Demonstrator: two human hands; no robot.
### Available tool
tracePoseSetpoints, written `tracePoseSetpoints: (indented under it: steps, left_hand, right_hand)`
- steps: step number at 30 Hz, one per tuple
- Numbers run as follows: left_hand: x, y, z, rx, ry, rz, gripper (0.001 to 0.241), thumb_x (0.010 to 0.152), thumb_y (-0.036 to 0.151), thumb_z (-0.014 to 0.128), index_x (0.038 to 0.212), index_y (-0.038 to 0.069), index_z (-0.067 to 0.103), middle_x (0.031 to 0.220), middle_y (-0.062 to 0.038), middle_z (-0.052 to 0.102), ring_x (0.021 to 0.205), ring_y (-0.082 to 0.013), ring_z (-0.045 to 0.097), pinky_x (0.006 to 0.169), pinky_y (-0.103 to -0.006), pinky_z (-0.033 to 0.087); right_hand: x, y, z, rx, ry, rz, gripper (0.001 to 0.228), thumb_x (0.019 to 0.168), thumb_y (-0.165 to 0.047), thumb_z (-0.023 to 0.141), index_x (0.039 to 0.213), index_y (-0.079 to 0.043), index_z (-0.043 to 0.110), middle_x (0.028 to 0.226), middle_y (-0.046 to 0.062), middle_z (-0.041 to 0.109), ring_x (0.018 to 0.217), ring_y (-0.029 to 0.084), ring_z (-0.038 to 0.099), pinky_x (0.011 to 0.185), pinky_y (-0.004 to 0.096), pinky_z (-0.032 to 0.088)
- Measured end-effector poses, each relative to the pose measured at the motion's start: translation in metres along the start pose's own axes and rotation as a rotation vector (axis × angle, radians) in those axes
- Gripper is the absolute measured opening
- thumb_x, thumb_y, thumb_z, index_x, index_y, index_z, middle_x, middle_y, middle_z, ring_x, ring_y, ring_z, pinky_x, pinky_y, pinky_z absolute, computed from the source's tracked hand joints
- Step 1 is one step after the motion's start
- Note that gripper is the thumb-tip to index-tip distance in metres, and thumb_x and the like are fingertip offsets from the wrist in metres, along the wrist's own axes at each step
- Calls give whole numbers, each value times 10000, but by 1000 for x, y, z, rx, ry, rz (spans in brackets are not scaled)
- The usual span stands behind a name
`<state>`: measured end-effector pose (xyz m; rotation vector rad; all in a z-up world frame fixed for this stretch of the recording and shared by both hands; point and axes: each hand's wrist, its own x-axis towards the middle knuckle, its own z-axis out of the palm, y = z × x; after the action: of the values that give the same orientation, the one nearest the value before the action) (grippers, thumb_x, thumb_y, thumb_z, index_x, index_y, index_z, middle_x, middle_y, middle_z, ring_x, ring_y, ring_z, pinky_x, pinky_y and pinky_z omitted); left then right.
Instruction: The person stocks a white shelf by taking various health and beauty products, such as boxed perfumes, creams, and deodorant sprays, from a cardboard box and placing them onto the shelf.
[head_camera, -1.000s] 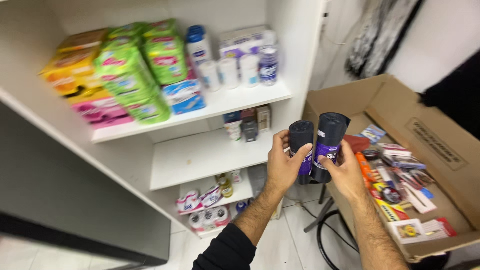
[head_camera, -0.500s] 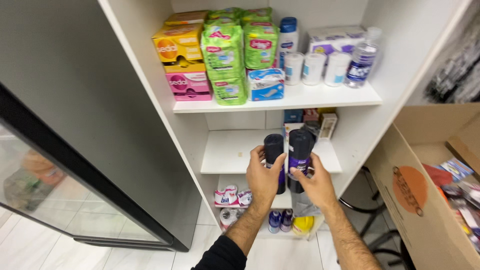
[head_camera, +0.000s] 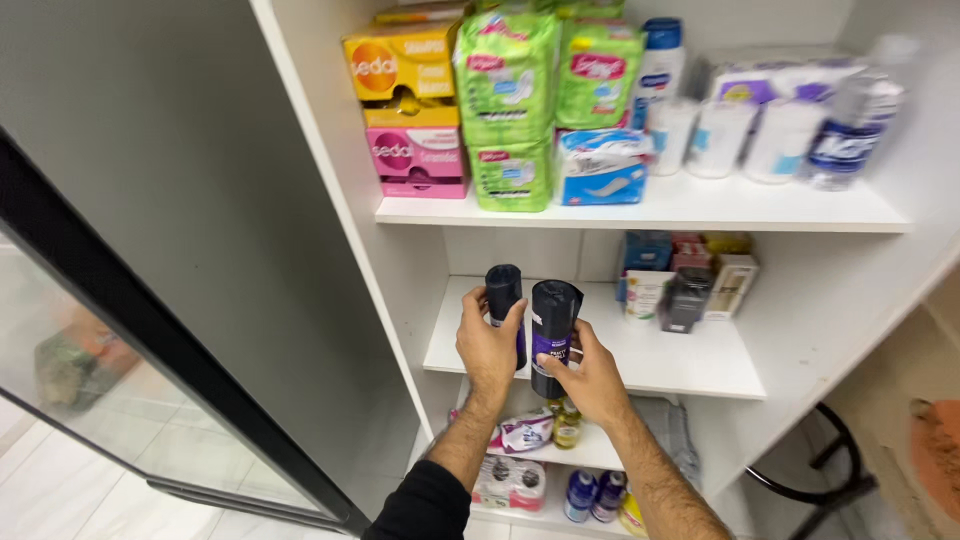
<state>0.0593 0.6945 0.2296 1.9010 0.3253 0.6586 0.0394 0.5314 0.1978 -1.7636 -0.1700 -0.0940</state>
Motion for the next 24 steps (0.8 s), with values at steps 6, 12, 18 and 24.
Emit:
tracePoseSetpoints:
  steps: [6, 12, 18, 24]
  left_hand:
    - [51, -46, 4, 15, -10, 48, 677, 904, 384, 923, 1439, 108, 613, 1338, -169, 785, 1318, -370, 725, 1122, -553, 542]
    - [93, -90, 25, 63, 0, 116, 650, 930, 396, 885, 1450, 143, 589, 1318, -170, 779, 1278, -404, 736, 1075, -589, 570]
    - [131, -128, 34, 92, -30, 167, 617, 1007, 384, 812, 1493, 131, 530, 1364, -183, 736, 1307, -406, 716, 1086, -586, 576]
    - [162, -142, 39, 160, -67, 134, 728, 1020, 379, 777, 1603, 149, 407, 1457, -180, 669, 1333, -423, 692, 1122, -594, 556]
  right_hand:
    - [25, 25, 50, 7, 2, -33, 669, 915, -117, 879, 1497, -22, 563, 1367, 293, 730, 1306, 473, 715, 1073, 595, 615]
    - [54, 53, 87, -4, 9, -109, 669, 878, -82, 898, 1462, 2, 582, 1353, 295, 742, 1320, 439, 712, 1101, 531, 601]
    - [75, 72, 120, 20, 27, -120, 659, 888, -108, 901, 1462, -19, 589, 1343, 269, 747, 1319, 416, 718, 1084, 517, 625]
    - [94, 87, 141, -6, 22, -130, 679, 892, -117, 898, 1481, -17, 574, 1398, 284, 726, 1370, 424, 685, 1126, 493, 611]
